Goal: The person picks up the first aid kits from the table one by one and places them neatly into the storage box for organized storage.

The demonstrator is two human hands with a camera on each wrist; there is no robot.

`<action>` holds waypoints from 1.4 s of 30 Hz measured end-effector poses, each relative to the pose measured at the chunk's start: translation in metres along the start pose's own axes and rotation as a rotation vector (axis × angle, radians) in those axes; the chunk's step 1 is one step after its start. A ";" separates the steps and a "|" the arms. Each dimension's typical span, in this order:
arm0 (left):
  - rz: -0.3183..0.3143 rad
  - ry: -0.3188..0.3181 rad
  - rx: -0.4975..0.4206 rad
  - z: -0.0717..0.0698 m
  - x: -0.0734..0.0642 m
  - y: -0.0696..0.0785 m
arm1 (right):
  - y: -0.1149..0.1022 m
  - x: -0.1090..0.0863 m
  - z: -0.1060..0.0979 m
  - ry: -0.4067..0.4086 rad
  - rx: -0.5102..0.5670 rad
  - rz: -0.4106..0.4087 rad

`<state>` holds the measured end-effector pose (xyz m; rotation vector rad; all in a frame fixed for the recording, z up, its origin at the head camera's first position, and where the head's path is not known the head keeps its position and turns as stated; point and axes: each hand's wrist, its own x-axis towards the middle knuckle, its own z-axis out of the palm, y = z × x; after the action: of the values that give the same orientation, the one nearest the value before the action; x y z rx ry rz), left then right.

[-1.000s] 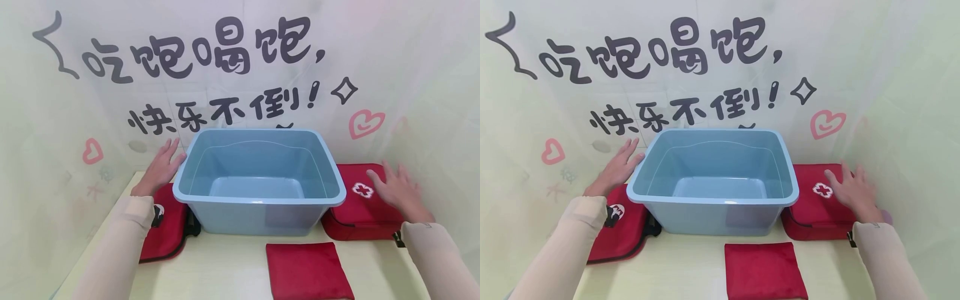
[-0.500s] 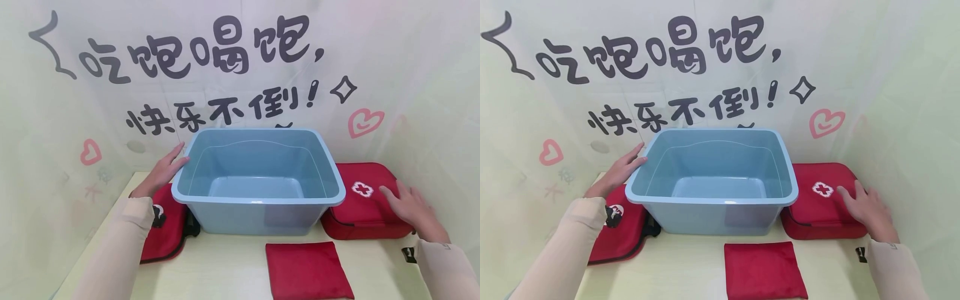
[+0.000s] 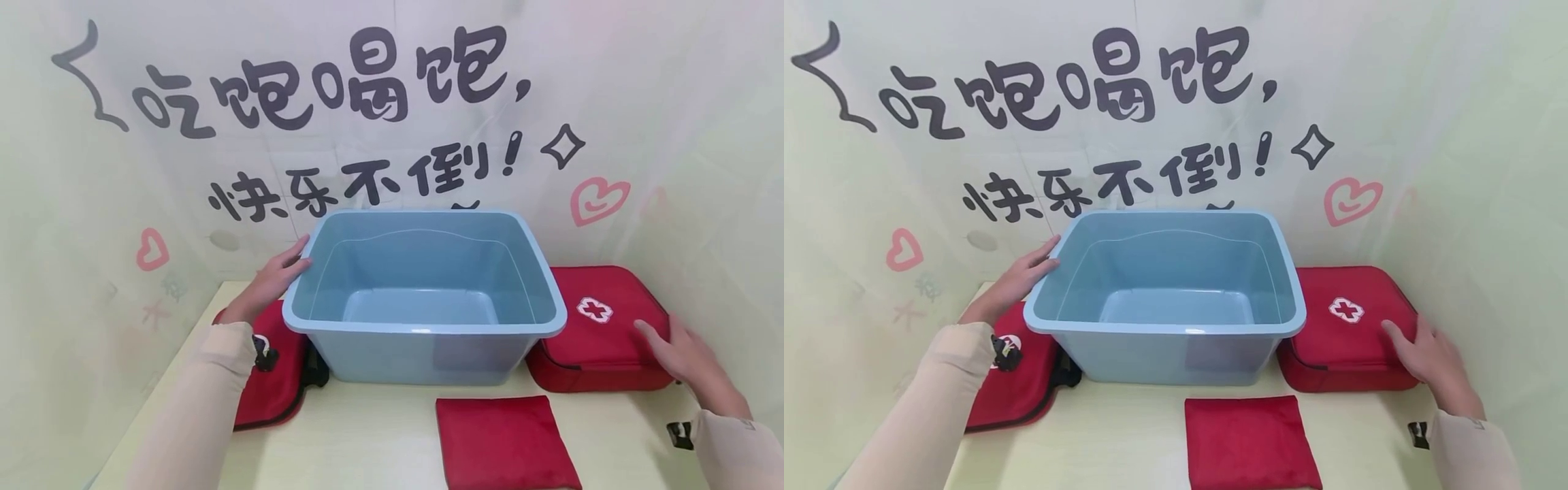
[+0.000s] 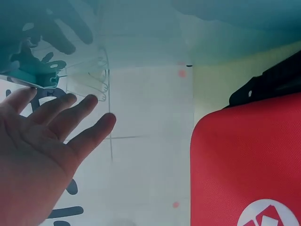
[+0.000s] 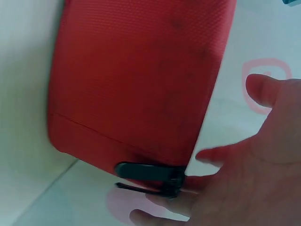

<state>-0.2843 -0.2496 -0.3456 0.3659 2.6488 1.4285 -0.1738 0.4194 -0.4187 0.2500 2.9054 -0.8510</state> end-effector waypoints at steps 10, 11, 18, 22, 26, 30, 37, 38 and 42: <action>-0.011 -0.034 -0.168 0.006 0.001 -0.003 | 0.019 -0.008 0.009 0.147 0.044 0.063; -0.012 -0.031 -0.173 0.006 0.001 -0.003 | 0.020 -0.008 0.010 0.160 0.057 0.074; -0.027 -0.021 -0.171 0.009 0.001 -0.003 | 0.027 -0.011 0.012 0.133 0.252 0.236; -0.043 -0.017 -0.169 0.009 0.000 -0.003 | 0.031 -0.013 0.012 0.104 0.366 0.266; -0.059 -0.012 -0.165 0.008 -0.001 -0.004 | 0.035 -0.017 0.013 0.062 0.460 0.222; -0.058 -0.011 -0.173 0.008 -0.002 -0.006 | 0.040 -0.017 0.013 -0.018 0.548 0.200; -0.053 -0.011 -0.186 0.006 -0.003 -0.009 | 0.040 -0.015 0.014 -0.126 0.619 0.229; -0.052 -0.013 -0.187 0.006 -0.003 -0.009 | 0.040 -0.015 0.013 -0.139 0.615 0.230; -0.057 -0.012 -0.196 0.006 -0.003 -0.009 | 0.042 -0.014 0.014 -0.154 0.591 0.213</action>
<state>-0.2813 -0.2509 -0.3564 0.2761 2.4598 1.6429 -0.1518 0.4446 -0.4504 0.5000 2.3637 -1.5815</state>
